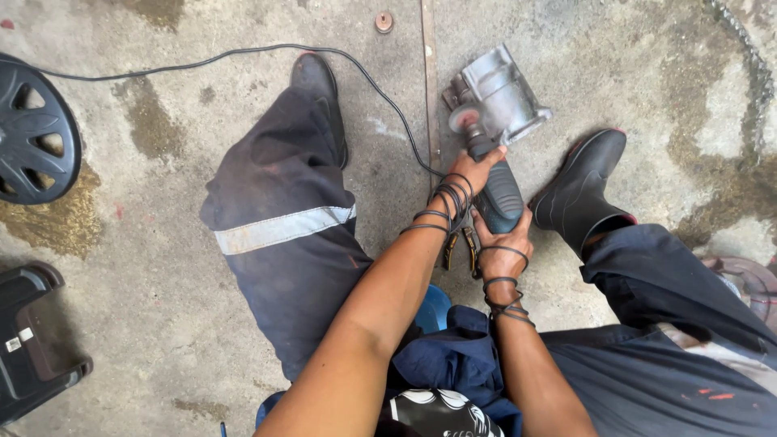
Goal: Polishing the surface of a metal housing using a power drill equipped with a wire brush attachment.
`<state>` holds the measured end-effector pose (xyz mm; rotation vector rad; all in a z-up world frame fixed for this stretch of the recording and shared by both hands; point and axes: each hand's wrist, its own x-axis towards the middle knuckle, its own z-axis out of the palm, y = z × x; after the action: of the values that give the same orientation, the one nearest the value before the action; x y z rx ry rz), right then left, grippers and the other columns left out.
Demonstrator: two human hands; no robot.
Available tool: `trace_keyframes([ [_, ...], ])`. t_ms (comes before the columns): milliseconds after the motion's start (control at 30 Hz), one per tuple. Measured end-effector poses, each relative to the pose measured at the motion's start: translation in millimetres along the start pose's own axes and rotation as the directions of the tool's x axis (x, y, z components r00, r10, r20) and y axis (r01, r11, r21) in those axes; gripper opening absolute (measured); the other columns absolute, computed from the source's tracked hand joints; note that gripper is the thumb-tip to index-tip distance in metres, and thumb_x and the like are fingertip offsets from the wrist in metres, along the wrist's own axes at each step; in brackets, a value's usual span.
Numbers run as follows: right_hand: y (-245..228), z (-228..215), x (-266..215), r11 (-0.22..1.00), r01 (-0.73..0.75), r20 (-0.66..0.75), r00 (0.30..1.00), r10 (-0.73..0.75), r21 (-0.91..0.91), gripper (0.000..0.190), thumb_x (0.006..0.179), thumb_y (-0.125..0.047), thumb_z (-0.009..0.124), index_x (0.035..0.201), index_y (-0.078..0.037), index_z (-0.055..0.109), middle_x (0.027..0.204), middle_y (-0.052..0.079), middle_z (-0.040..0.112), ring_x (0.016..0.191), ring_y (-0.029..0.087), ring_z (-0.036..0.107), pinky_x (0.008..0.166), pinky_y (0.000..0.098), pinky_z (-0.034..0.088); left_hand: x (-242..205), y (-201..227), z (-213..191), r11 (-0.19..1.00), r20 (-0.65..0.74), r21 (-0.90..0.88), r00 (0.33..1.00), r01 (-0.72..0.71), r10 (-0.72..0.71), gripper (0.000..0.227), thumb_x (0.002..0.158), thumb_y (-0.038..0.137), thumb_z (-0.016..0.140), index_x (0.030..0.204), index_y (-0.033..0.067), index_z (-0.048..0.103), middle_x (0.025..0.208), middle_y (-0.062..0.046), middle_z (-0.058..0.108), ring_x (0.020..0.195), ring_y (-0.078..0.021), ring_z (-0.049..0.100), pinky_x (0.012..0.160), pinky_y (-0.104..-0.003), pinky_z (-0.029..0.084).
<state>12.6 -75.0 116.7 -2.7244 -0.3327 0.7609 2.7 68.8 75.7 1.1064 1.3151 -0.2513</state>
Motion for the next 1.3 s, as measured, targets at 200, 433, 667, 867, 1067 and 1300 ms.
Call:
trace_keyframes([
  [200,-10,0,6,0.999,0.001,-0.056,0.998,0.001,0.036,0.08,0.078,-0.066,0.081,0.136,-0.023,0.047,0.099,0.035,0.07,0.105,0.055,0.066,0.094,0.0606,0.05,12,13,-4,0.998,0.021,0.038,0.999,-0.048,0.047,0.098,0.078,0.078,0.052,0.139,0.0006,0.047,0.145,-0.024,0.056,0.139,-0.035,0.051,0.119,-0.044,0.041],
  [433,-22,8,5,0.998,-0.06,0.007,0.998,0.061,-0.025,0.086,0.074,-0.073,0.078,0.139,-0.027,0.046,0.097,0.034,0.071,0.104,0.052,0.068,0.093,0.0575,0.053,14,4,-17,0.996,0.014,0.07,0.998,-0.057,0.056,0.102,0.078,0.082,0.051,0.139,0.0009,0.048,0.144,-0.023,0.057,0.139,-0.0345,0.05,0.119,-0.044,0.04],
  [667,-42,6,-2,0.999,-0.034,0.075,0.997,0.034,0.008,0.082,0.078,-0.068,0.077,0.139,-0.025,0.045,0.099,0.037,0.07,0.107,0.053,0.067,0.095,0.0586,0.052,7,7,-33,0.997,-0.007,0.074,1.0,-0.012,0.013,0.103,0.08,0.08,0.051,0.142,-0.0014,0.047,0.146,-0.024,0.054,0.141,-0.035,0.048,0.12,-0.045,0.038],
  [867,-34,18,3,0.999,-0.038,0.122,0.992,0.039,-0.008,0.081,0.077,-0.068,0.076,0.14,-0.028,0.044,0.097,0.034,0.071,0.104,0.052,0.068,0.093,0.0573,0.052,13,2,-33,0.999,-0.005,0.04,1.0,0.015,-0.015,0.096,0.081,0.077,0.053,0.139,0.0008,0.053,0.143,-0.019,0.058,0.14,-0.0304,0.05,0.118,-0.042,0.039],
  [1067,-45,25,9,1.0,-0.029,0.134,0.991,0.03,-0.005,0.08,0.078,-0.068,0.076,0.14,-0.027,0.045,0.096,0.035,0.071,0.103,0.052,0.069,0.092,0.0578,0.052,20,0,-42,0.999,-0.055,0.008,0.997,0.049,-0.049,0.096,0.081,0.077,0.056,0.138,0.0005,0.054,0.142,-0.02,0.059,0.14,-0.0311,0.05,0.118,-0.043,0.039],
  [1300,-60,29,12,0.999,-0.028,0.104,0.994,0.025,0.03,0.081,0.078,-0.068,0.077,0.14,-0.027,0.044,0.096,0.033,0.071,0.102,0.052,0.069,0.093,0.0576,0.052,20,15,-55,1.0,-0.071,0.012,0.997,0.018,-0.017,0.098,0.08,0.078,0.054,0.139,0.0,0.053,0.143,-0.022,0.058,0.14,-0.0324,0.049,0.119,-0.043,0.039],
])
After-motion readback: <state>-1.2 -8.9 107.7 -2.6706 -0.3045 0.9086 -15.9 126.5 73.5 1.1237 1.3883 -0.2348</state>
